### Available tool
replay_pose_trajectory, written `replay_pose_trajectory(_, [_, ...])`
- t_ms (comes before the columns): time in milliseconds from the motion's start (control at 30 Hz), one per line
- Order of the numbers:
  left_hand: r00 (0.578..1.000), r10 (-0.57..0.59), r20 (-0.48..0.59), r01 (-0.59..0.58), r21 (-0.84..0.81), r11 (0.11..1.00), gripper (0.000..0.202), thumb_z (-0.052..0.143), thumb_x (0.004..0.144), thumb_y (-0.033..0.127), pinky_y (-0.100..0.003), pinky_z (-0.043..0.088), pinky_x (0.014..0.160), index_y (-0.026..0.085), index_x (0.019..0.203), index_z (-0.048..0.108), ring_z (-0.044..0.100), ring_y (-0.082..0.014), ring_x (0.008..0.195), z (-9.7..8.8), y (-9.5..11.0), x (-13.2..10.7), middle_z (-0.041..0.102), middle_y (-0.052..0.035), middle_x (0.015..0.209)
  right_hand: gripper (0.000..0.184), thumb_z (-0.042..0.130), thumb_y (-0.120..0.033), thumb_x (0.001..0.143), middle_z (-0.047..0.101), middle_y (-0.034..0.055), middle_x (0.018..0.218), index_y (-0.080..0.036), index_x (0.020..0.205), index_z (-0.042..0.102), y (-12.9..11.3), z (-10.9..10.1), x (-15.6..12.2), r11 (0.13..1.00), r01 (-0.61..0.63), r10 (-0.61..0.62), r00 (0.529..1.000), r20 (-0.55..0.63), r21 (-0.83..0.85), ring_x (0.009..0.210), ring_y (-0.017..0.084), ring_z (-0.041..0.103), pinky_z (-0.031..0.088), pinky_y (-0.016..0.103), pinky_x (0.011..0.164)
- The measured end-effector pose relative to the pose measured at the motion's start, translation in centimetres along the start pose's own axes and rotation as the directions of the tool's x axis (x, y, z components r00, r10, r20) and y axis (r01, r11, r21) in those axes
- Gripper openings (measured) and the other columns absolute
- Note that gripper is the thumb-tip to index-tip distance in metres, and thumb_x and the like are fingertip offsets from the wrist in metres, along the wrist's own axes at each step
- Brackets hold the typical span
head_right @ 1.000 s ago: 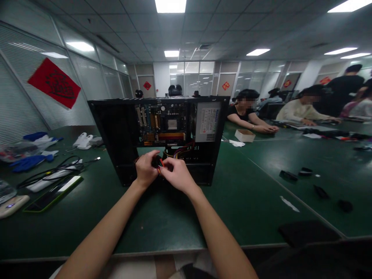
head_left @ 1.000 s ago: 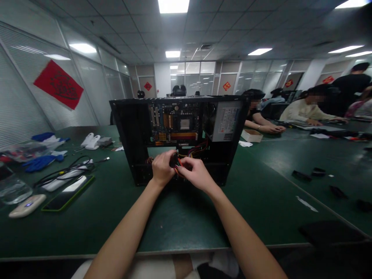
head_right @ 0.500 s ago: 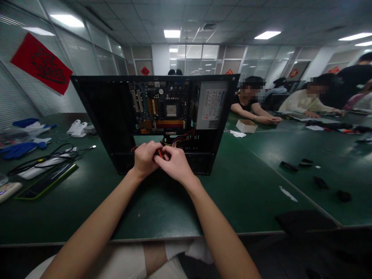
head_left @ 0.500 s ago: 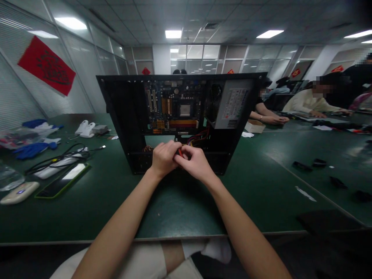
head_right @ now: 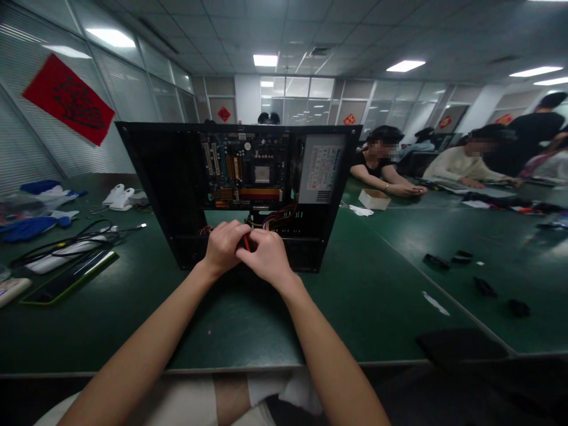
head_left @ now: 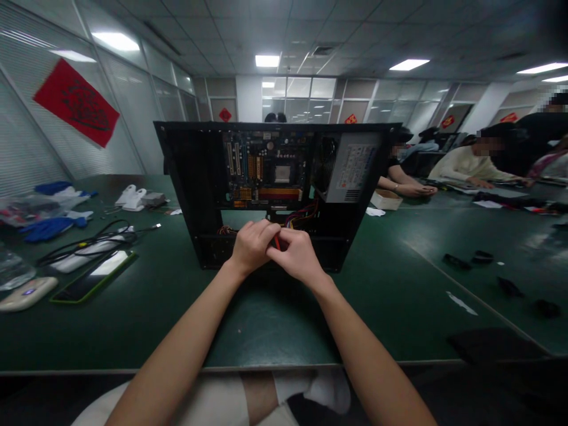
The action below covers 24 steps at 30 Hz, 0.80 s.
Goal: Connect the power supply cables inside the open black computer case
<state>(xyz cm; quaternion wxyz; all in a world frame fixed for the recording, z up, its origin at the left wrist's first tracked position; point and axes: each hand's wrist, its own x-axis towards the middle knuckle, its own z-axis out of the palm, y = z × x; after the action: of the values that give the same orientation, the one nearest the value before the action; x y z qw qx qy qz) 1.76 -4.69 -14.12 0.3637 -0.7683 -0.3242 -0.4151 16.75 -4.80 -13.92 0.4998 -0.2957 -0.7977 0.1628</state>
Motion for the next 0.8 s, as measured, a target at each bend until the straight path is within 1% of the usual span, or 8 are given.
replay_pose_trajectory(67, [1.0,-0.028,0.004,0.028,-0.039,0.999,0.025,0.049,0.092,0.019,-0.032,0.045,0.067,0.015,0.114,0.057,0.065,-0.0197,0.079,-0.6,0.3,0.5,0.07,-0.0078,0.09,0.023,0.065,-0.026,0.073,0.05,-0.0026,0.059,-0.018,0.058,0.05,-0.2,-0.4,0.1,0.989,-0.055,0.064,0.996,-0.06,0.136,0.058,0.011,0.045,0.035,0.026,0.056])
replay_pose_trajectory(167, [0.997,-0.069,0.023,0.071,-0.084,0.994,0.04,0.053,0.091,0.019,-0.035,0.052,0.085,0.015,0.13,0.053,0.066,-0.023,0.106,-1.8,0.1,2.2,0.069,-0.0127,0.116,0.025,0.067,-0.039,0.076,0.059,-0.0001,0.067,-0.017,0.068,0.061,-0.5,-1.4,1.3,0.895,-0.168,0.234,0.966,-0.112,0.414,0.063,0.014,0.054,0.045,0.026,0.06])
replay_pose_trajectory(267, [0.997,-0.053,0.049,0.057,-0.088,0.994,0.032,0.055,0.094,0.023,-0.037,0.054,0.091,0.016,0.124,0.06,0.067,-0.023,0.109,-2.4,-1.3,4.8,0.07,-0.0118,0.116,0.035,0.073,-0.049,0.071,0.067,0.0022,0.077,-0.015,0.08,0.068,-0.3,-2.7,3.8,0.814,-0.189,0.3,0.946,-0.12,0.549,0.07,0.016,0.06,0.05,0.029,0.067])
replay_pose_trajectory(367, [0.999,-0.025,0.046,0.03,-0.114,0.993,0.027,0.054,0.096,0.024,-0.035,0.056,0.091,0.016,0.118,0.066,0.069,-0.0207,0.105,-1.7,-3.3,7.3,0.072,-0.0105,0.113,0.044,0.073,-0.057,0.071,0.067,0.0021,0.076,-0.014,0.081,0.068,0.7,-3.4,6.9,0.817,-0.153,0.268,0.955,-0.131,0.556,0.07,0.015,0.059,0.049,0.028,0.066])
replay_pose_trajectory(500, [0.998,-0.058,-0.005,0.056,-0.163,0.985,0.023,0.057,0.094,0.022,-0.033,0.059,0.089,0.014,0.113,0.069,0.071,-0.0189,0.099,0.2,-5.5,8.4,0.073,-0.0103,0.109,0.059,0.049,-0.074,0.083,0.055,-0.0004,0.062,-0.018,0.067,0.057,2.9,-3.2,9.8,0.886,-0.134,0.223,0.962,-0.154,0.445,0.061,0.012,0.053,0.044,0.024,0.058])
replay_pose_trajectory(600, [0.997,-0.072,-0.01,0.069,-0.175,0.982,0.022,0.06,0.092,0.021,-0.033,0.06,0.088,0.014,0.11,0.07,0.072,-0.0191,0.096,1.4,-6.6,7.6,0.075,-0.0095,0.106,0.061,0.028,-0.07,0.094,0.052,-0.0008,0.061,-0.019,0.074,0.056,4.7,-2.4,10.2,0.915,-0.183,0.235,0.966,-0.105,0.359,0.055,0.012,0.051,0.043,0.025,0.054])
replay_pose_trajectory(700, [0.998,-0.057,0.019,0.06,-0.183,0.981,0.023,0.061,0.091,0.021,-0.033,0.06,0.087,0.015,0.112,0.07,0.072,-0.0196,0.096,2.1,-7.5,6.6,0.075,-0.0093,0.106,0.044,0.024,-0.045,0.102,0.064,0.0056,0.088,-0.019,0.112,0.058,5.6,-1.9,9.5,0.976,-0.115,0.151,0.969,-0.195,0.186,0.072,0.016,0.061,0.051,0.029,0.067])
replay_pose_trajectory(800, [0.998,-0.045,0.054,0.054,-0.171,0.984,0.025,0.06,0.092,0.023,-0.035,0.059,0.088,0.018,0.114,0.07,0.072,-0.0209,0.098,2.5,-8.2,6.0,0.075,-0.0091,0.109,0.042,0.036,-0.021,0.097,0.054,0.0129,0.132,-0.019,0.138,0.047,5.2,-2.1,8.8,0.974,0.084,-0.138,0.956,-0.259,-0.209,0.116,0.021,0.055,0.046,0.036,0.097])
